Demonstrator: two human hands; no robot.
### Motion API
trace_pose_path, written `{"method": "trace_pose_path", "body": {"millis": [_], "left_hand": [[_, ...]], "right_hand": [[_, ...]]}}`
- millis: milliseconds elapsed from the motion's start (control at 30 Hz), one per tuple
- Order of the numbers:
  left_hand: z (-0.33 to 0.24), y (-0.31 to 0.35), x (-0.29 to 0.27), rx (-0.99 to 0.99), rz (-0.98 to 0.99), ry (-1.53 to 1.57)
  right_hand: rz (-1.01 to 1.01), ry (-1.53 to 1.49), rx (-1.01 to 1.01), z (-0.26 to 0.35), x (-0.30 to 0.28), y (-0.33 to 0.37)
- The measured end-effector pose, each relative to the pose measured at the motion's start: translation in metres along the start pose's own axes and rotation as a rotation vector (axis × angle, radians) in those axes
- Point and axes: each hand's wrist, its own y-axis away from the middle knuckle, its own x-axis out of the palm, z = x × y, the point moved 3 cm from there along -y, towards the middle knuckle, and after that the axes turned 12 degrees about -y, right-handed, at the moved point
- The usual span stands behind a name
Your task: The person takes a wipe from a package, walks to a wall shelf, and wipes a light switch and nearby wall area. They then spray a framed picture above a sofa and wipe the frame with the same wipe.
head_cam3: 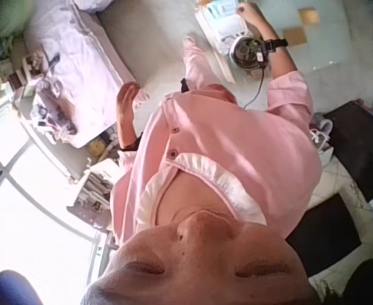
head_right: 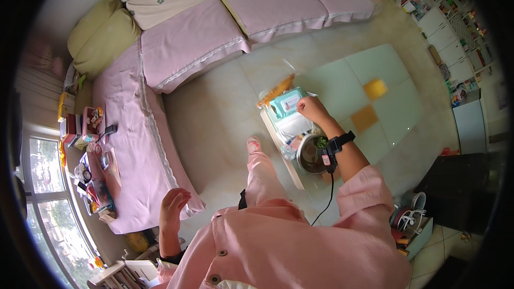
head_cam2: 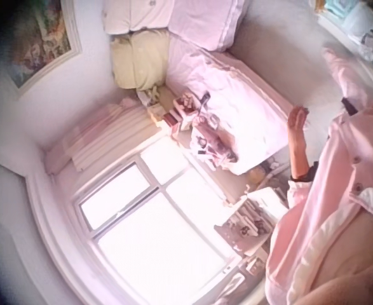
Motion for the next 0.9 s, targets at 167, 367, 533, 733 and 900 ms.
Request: {"method": "trace_pose_path", "body": {"millis": [167,367,533,733,900], "left_hand": [[-0.049,-0.066,0.012,-0.045,0.034,-0.047],[-0.083,-0.122,0.034,-0.176,0.064,-0.064],[-0.087,-0.153,0.043,-0.307,0.095,-0.043],[-0.093,-0.183,0.046,-0.350,0.147,-0.045],[-0.099,-0.199,0.047,-0.382,0.155,-0.066]], "right_hand": [[0.116,0.102,0.080,-0.063,0.026,-0.077],[0.290,0.227,0.184,-0.120,0.049,-0.126],[0.371,0.324,0.132,-0.140,0.063,-0.137],[0.326,0.403,0.037,-0.148,0.075,-0.140],[0.379,0.453,0.073,-0.163,0.094,-0.143]]}}
